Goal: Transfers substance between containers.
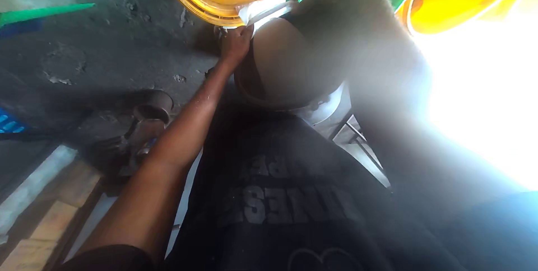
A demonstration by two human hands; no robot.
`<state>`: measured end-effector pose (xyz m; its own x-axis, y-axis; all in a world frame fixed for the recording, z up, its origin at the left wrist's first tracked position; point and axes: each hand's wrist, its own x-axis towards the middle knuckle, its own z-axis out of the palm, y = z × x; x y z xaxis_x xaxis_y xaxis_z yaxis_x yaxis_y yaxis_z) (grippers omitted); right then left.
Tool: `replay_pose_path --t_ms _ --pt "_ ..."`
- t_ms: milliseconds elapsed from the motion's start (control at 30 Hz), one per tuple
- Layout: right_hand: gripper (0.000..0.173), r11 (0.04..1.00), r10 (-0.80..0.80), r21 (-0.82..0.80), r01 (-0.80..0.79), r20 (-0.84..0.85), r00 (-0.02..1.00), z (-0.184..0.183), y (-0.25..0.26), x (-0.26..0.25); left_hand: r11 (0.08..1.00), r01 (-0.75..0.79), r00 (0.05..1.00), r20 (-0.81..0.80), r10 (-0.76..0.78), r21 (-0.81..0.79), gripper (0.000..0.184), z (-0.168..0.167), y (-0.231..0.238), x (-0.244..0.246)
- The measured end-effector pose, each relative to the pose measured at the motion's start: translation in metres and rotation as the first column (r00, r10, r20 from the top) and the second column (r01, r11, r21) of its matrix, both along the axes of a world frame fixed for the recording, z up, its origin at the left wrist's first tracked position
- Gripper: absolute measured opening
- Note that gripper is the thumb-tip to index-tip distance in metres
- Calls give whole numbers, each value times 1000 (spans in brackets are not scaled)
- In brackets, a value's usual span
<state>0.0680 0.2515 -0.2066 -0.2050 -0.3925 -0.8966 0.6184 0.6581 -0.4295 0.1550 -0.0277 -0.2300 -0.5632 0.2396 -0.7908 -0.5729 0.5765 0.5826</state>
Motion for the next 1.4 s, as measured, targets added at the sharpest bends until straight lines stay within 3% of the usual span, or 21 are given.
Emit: replay_pose_path --t_ms 133,300,433,567,633,800,900,1033,1133,1233,1400 --pt "19 999 1 53 -2 18 1000 6 -4 -5 1000 -20 998 57 19 7 48 4 3 0" --pt "31 1000 -7 25 6 51 999 43 -14 -18 1000 -19 996 83 18 10 50 12 5 -4" --pt "26 973 -176 135 186 -82 981 95 -34 -10 999 -39 996 85 38 9 48 18 4 -8" --pt "20 996 -80 -28 83 95 992 55 -18 -35 998 -54 996 77 51 32 49 19 1 -13" --pt "16 997 -78 -8 79 78 994 54 -21 -40 996 -75 995 70 71 49 49 18 -1 -15" --pt "27 993 -90 80 90 -8 996 90 -39 -42 995 -89 994 64 86 38 48 24 -5 -19" --pt "24 998 -42 48 39 49 998 72 -37 -54 991 -117 992 52 114 61 47 27 -8 -20" --pt "22 991 45 122 -47 18 999 76 -50 -59 989 -133 991 27 132 69 46 18 -12 -19" --pt "26 985 143 96 -145 32 989 64 -49 -62 982 -157 988 18 156 103 45 10 -12 -15" --pt "33 960 201 198 -199 12 979 71 -60 -58 981 -158 987 35 155 112 45 2 -12 -12" --pt "30 948 303 90 -305 35 952 43 -52 -58 981 -144 989 47 139 127 46 -10 -13 -7"
